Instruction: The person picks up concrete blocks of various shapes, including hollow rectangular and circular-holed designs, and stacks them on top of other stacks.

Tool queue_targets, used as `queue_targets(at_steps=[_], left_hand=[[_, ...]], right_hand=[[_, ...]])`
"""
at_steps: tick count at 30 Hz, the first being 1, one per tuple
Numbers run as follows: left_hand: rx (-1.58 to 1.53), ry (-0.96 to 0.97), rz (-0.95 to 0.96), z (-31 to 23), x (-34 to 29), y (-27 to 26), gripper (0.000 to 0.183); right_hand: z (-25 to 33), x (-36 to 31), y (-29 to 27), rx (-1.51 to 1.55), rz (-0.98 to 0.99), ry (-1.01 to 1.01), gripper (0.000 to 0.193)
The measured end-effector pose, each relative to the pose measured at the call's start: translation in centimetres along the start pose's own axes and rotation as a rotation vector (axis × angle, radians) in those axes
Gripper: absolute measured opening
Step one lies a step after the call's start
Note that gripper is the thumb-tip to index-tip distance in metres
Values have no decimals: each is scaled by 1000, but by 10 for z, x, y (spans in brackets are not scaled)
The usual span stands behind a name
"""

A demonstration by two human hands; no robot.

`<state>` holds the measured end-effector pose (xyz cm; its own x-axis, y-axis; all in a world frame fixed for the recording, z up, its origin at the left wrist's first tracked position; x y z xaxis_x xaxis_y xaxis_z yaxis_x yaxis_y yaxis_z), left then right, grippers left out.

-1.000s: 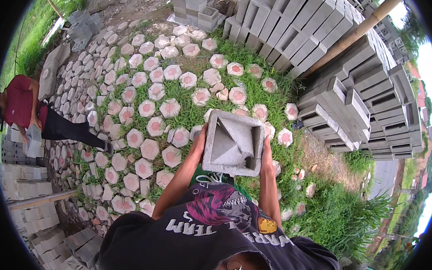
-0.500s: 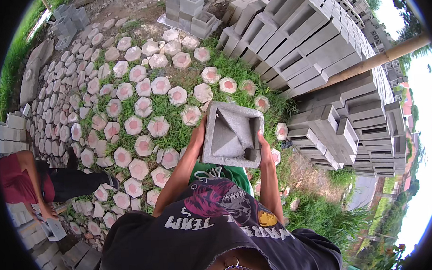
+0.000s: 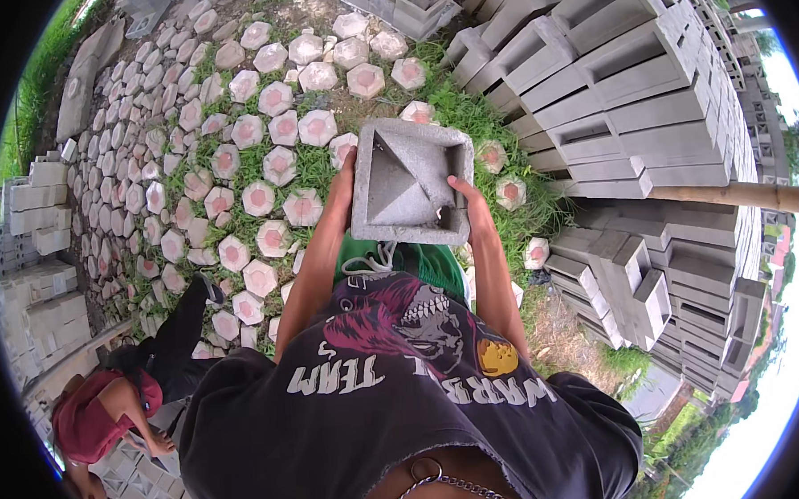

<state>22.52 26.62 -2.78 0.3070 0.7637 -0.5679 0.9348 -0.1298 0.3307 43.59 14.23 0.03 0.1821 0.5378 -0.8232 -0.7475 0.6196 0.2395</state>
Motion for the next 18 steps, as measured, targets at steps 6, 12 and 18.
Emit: queue_targets(at_steps=[6, 12, 18], left_hand=[[-37, -4, -79, -47, 60, 13, 68], [-29, 32, -60, -90, 140, 33, 68], [49, 24, 2, -159, 248, 69, 71]], right_hand=[[99, 22, 38, -133, 66, -3, 54], [158, 85, 57, -119, 65, 114, 50], [219, 173, 82, -5, -14, 70, 43]])
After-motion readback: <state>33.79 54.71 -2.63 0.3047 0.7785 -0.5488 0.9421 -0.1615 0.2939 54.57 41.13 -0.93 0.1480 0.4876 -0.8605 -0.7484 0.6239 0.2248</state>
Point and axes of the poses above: each hand's wrist, its own x-axis towards the middle knuckle, its own y-axis out of the palm, z = x × y, the point moved 4 cm from there along x, towards the middle knuckle, and after that the axes turned 10 degrees about y, right-handed, at the moved point
